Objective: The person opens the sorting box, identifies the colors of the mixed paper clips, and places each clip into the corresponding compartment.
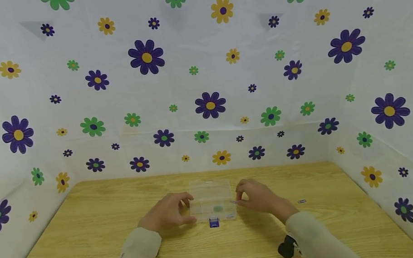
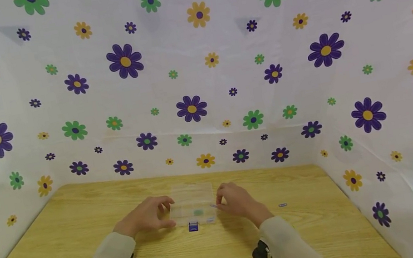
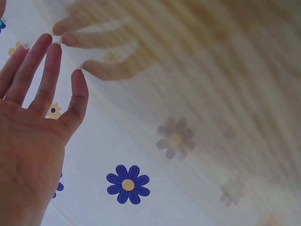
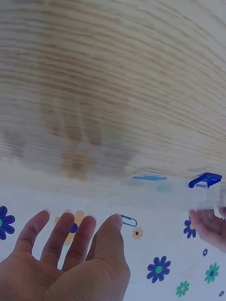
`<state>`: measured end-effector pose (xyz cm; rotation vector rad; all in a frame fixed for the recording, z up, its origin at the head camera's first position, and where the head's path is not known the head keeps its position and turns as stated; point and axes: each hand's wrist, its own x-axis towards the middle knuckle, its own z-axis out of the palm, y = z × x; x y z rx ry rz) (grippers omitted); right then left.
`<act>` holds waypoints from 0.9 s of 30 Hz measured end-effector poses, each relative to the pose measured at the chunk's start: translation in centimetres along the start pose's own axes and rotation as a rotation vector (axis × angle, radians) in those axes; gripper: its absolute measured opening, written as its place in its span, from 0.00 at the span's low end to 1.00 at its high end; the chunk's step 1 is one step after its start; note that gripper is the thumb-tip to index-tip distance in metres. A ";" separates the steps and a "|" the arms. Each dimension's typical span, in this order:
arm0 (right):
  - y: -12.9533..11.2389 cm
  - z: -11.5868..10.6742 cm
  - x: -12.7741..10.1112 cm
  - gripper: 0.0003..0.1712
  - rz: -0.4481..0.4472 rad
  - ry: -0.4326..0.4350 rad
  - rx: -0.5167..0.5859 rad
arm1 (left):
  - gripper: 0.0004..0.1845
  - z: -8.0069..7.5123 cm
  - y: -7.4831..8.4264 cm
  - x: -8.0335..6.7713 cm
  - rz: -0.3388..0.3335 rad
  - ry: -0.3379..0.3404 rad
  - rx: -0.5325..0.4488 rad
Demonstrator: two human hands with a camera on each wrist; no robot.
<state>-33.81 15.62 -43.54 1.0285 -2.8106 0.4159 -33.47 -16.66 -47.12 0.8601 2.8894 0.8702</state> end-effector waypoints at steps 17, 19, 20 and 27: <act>-1.5 0.3 0.8 0.06 0.049 -0.022 0.065 | 0.34 -0.2 0.2 -0.2 0.013 0.002 0.000; -1.6 0.4 0.9 0.05 0.042 -0.027 0.069 | 0.34 -0.2 0.3 -0.2 0.011 0.003 -0.001; -1.7 0.4 0.9 0.05 0.037 -0.030 0.069 | 0.34 -0.2 0.3 -0.2 0.009 0.003 -0.001; -1.8 0.7 1.1 0.06 0.034 -0.050 0.062 | 0.35 -0.3 0.2 -0.2 0.006 -0.001 -0.011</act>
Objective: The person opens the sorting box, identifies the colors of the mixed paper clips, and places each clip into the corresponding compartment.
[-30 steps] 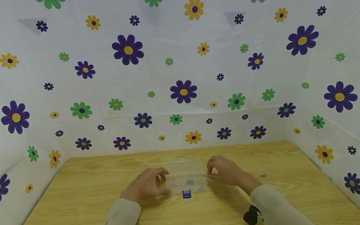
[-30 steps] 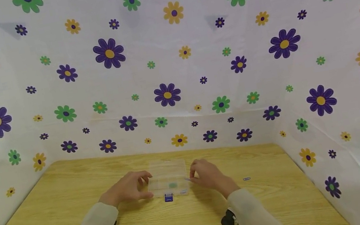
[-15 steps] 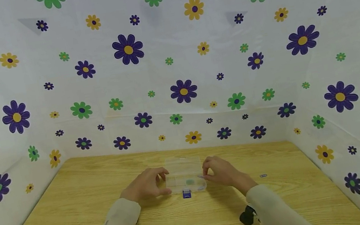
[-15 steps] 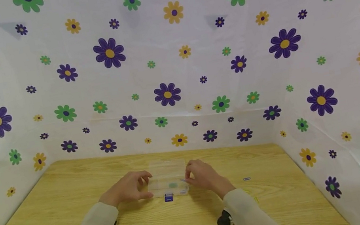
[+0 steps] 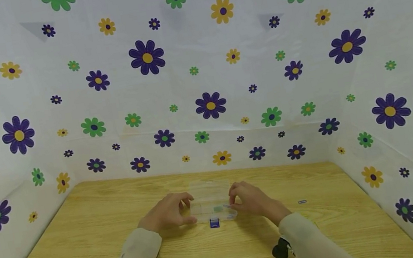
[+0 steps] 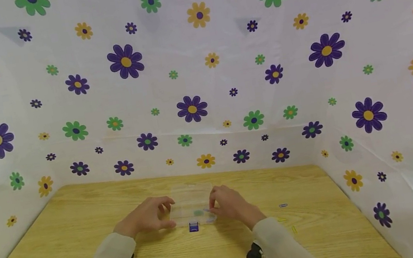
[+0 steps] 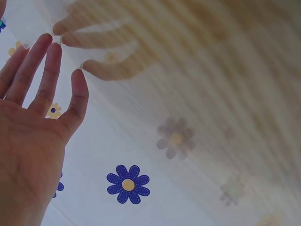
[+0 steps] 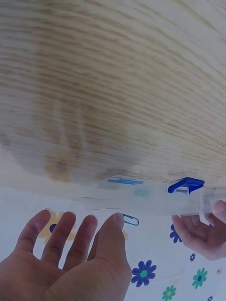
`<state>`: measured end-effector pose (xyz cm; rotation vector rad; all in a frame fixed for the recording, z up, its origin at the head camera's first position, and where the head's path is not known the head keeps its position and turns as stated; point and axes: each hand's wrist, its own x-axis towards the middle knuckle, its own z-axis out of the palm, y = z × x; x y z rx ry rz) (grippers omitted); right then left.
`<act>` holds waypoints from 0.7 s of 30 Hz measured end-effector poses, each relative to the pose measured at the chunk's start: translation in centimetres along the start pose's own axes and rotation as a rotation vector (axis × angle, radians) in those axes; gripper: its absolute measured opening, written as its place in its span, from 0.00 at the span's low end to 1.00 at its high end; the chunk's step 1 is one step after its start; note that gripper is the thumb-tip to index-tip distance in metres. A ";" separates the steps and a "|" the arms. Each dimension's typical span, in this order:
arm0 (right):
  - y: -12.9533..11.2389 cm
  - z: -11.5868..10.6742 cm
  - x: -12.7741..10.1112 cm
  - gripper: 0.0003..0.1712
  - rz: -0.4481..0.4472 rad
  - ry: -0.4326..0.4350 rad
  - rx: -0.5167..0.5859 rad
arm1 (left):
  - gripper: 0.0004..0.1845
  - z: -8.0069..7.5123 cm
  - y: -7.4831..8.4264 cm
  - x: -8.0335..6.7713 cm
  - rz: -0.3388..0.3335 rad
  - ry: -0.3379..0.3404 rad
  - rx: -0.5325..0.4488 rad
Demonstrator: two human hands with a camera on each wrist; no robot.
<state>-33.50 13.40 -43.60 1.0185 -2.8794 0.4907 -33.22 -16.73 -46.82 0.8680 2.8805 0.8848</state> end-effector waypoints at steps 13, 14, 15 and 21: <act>0.6 -0.1 -0.2 0.07 -0.001 -0.040 0.007 | 0.36 0.1 -0.2 -0.1 0.007 0.006 0.014; 0.6 -0.1 -0.2 0.06 -0.002 -0.041 0.009 | 0.36 0.1 -0.2 -0.1 0.004 0.005 0.013; 0.6 -0.2 -0.2 0.06 -0.005 -0.041 0.009 | 0.36 0.2 -0.2 -0.1 0.003 0.004 0.011; 1.2 -1.2 -0.8 0.03 -0.039 -0.025 0.015 | 0.36 0.2 -0.3 0.0 0.012 0.005 0.011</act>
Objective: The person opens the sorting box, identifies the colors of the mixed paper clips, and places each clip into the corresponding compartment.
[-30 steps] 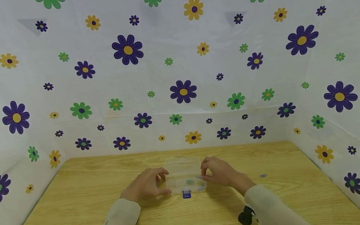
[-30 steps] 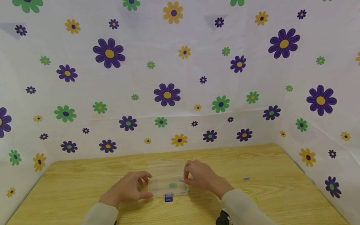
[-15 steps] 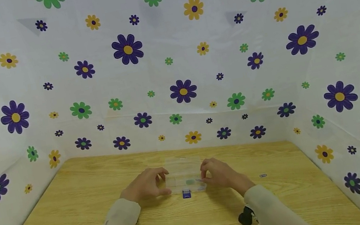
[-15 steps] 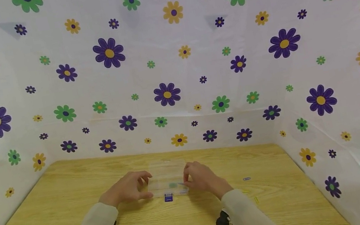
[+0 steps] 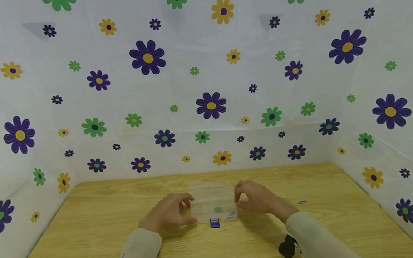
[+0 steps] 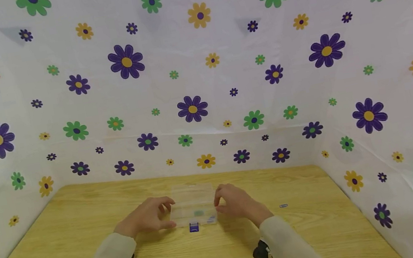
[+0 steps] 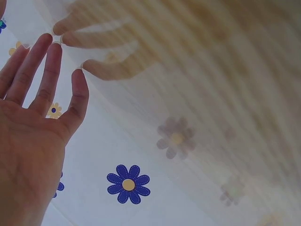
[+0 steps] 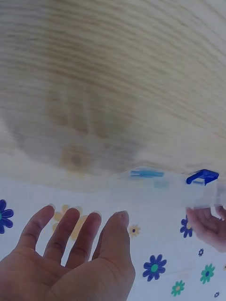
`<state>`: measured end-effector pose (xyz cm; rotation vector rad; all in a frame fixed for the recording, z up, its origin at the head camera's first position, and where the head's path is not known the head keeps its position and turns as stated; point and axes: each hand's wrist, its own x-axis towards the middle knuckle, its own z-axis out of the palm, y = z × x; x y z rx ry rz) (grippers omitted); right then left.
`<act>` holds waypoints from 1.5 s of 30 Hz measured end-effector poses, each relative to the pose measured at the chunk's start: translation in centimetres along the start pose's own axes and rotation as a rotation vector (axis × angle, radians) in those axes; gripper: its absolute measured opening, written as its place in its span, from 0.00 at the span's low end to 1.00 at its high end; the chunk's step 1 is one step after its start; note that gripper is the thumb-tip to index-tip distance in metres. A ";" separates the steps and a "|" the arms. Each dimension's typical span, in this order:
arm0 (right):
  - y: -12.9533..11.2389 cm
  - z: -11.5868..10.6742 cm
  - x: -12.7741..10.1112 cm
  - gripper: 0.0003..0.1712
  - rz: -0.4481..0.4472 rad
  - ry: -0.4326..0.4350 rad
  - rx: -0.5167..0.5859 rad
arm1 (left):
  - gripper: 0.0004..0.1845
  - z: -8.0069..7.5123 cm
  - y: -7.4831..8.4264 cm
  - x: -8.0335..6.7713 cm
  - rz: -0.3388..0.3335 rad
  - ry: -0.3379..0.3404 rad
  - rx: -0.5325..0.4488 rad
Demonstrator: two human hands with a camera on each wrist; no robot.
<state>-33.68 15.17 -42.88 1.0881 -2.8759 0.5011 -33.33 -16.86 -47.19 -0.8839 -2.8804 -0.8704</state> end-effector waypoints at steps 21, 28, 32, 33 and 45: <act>7.9 -4.0 -7.1 0.04 0.016 0.084 0.100 | 0.36 0.1 0.0 0.0 -0.009 -0.007 0.000; 9.7 -3.8 -8.7 0.02 0.059 0.107 0.094 | 0.35 0.0 0.0 0.1 -0.013 -0.010 -0.012; 10.6 -3.7 -9.5 0.03 0.130 0.107 0.129 | 0.35 -0.1 0.1 0.2 -0.011 -0.008 -0.009; 10.7 -3.6 -9.7 0.02 0.142 0.110 0.138 | 0.35 -0.2 0.1 0.2 -0.011 -0.008 -0.007; 12.5 -3.2 -10.9 0.03 0.241 0.123 0.153 | 0.35 -0.3 0.3 0.0 -0.017 -0.012 -0.020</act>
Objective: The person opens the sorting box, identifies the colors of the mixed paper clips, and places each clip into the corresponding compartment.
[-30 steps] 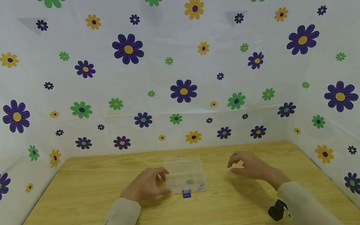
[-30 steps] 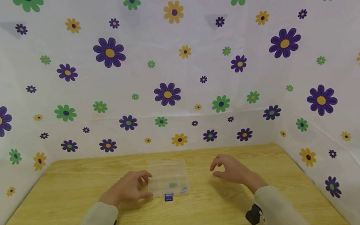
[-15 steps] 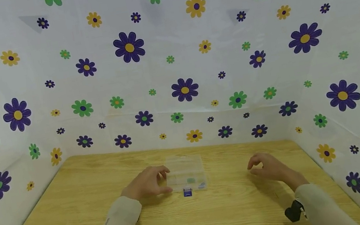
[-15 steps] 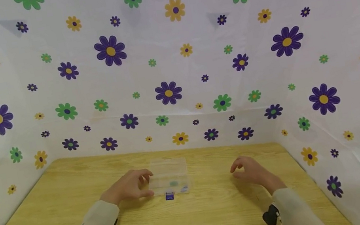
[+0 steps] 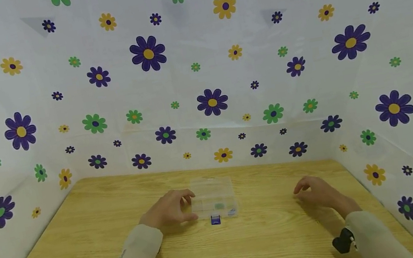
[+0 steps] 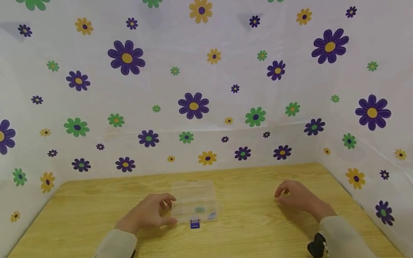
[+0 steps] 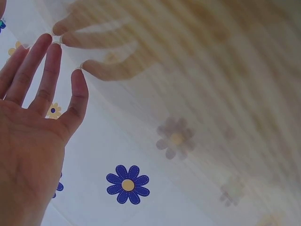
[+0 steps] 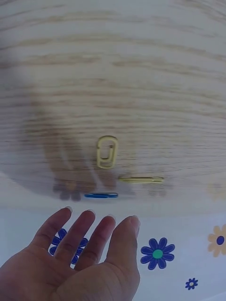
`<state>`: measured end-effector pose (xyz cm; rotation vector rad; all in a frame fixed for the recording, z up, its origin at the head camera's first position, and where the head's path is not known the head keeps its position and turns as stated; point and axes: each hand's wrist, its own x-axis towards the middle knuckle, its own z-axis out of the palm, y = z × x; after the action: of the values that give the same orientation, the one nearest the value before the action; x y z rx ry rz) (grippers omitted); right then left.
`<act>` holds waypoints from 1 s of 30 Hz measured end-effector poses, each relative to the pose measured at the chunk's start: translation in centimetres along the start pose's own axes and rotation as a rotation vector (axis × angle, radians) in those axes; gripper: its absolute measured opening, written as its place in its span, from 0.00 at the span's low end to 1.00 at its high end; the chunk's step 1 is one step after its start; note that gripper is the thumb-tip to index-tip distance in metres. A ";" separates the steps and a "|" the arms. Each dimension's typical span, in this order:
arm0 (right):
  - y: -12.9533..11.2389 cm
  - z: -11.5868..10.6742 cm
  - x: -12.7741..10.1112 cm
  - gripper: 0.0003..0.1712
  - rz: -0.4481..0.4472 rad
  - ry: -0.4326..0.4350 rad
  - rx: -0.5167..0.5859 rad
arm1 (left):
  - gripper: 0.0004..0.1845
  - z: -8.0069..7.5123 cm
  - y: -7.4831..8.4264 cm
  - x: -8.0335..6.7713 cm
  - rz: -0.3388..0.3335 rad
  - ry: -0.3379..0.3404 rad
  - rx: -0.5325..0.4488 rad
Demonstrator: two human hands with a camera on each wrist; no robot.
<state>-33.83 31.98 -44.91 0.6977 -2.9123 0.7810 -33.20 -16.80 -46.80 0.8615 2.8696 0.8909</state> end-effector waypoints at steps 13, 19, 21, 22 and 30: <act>1.5 -0.4 -0.4 0.05 0.093 -0.014 -0.040 | 0.34 0.0 0.2 0.0 0.003 -0.002 -0.004; 1.9 -0.6 -0.6 0.03 0.101 -0.027 -0.076 | 0.34 0.1 0.1 -0.1 -0.006 -0.004 -0.003; 2.0 -0.6 -0.6 0.03 0.100 -0.029 -0.081 | 0.34 0.1 0.1 -0.1 -0.014 -0.003 -0.003; 2.1 -0.6 -0.6 0.03 0.097 -0.030 -0.084 | 0.35 0.2 0.0 -0.1 -0.016 -0.003 0.000; 2.4 -0.5 -0.6 0.02 0.076 -0.027 -0.093 | 0.36 0.1 0.0 0.0 -0.015 -0.003 -0.006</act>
<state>-34.36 34.36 -45.72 0.5972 -2.9923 0.6424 -33.20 -16.72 -46.89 0.8390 2.8650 0.8952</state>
